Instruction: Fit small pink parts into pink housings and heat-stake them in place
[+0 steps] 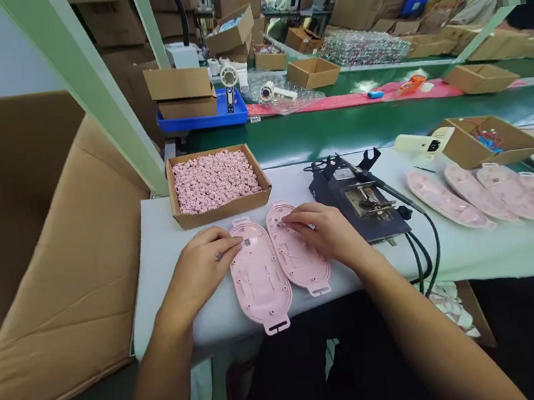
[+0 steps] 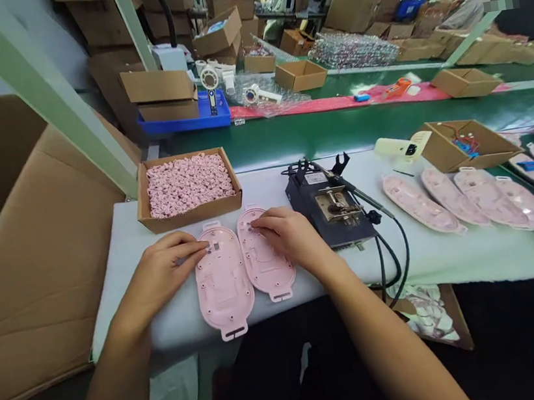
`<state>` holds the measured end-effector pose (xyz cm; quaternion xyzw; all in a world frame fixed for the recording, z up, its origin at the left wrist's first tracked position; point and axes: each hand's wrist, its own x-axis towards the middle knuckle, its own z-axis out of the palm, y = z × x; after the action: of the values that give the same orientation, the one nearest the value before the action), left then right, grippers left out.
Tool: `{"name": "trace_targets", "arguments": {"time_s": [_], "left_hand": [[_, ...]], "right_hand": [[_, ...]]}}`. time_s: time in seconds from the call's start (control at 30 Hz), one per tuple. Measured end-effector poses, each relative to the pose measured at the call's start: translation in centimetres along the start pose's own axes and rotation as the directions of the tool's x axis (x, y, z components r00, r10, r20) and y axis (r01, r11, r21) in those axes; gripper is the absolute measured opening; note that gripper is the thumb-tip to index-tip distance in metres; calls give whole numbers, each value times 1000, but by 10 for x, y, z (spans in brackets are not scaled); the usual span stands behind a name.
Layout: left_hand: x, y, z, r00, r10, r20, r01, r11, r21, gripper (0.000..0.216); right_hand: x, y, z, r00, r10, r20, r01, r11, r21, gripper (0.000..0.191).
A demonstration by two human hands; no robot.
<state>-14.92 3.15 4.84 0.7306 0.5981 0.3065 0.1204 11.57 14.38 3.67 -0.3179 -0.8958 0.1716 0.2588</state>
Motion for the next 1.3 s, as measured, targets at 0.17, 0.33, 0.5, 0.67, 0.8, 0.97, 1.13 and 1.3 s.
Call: {"name": "trace_targets", "arguments": {"time_s": [0.17, 0.33, 0.5, 0.67, 0.8, 0.97, 1.13, 1.3], "left_hand": [[0, -2, 8, 998, 26, 52, -28, 998, 51, 16], [3, -4, 14, 994, -54, 98, 49, 997, 54, 16], [6, -3, 15, 986, -116, 117, 112, 993, 44, 17], [6, -4, 13, 987, -157, 40, 154, 986, 56, 14], [6, -4, 13, 981, -173, 84, 168, 983, 71, 16], [8, -6, 12, 960, -233, 152, 225, 972, 70, 18], [15, -12, 7, 942, -282, 180, 281, 959, 32, 27], [13, -58, 19, 935, -284, 214, 303, 951, -58, 43]], "right_hand": [[2, 5, 15, 1000, -9, 22, 10, 998, -55, 22], [0, 6, 21, 999, 47, -6, -47, 999, -10, 25], [-2, 5, 23, 999, 39, -6, -39, 999, -1, 29], [-3, 5, 23, 999, 44, -17, -43, 999, 16, 29], [-4, 6, 23, 999, 43, -17, -42, 999, 31, 28], [-3, 5, 24, 998, 57, -2, -57, 994, 89, 27], [3, 3, 22, 997, 74, 9, -75, 992, 103, 27], [14, 6, 19, 1000, 0, -1, 0, 999, -51, 25]]}}
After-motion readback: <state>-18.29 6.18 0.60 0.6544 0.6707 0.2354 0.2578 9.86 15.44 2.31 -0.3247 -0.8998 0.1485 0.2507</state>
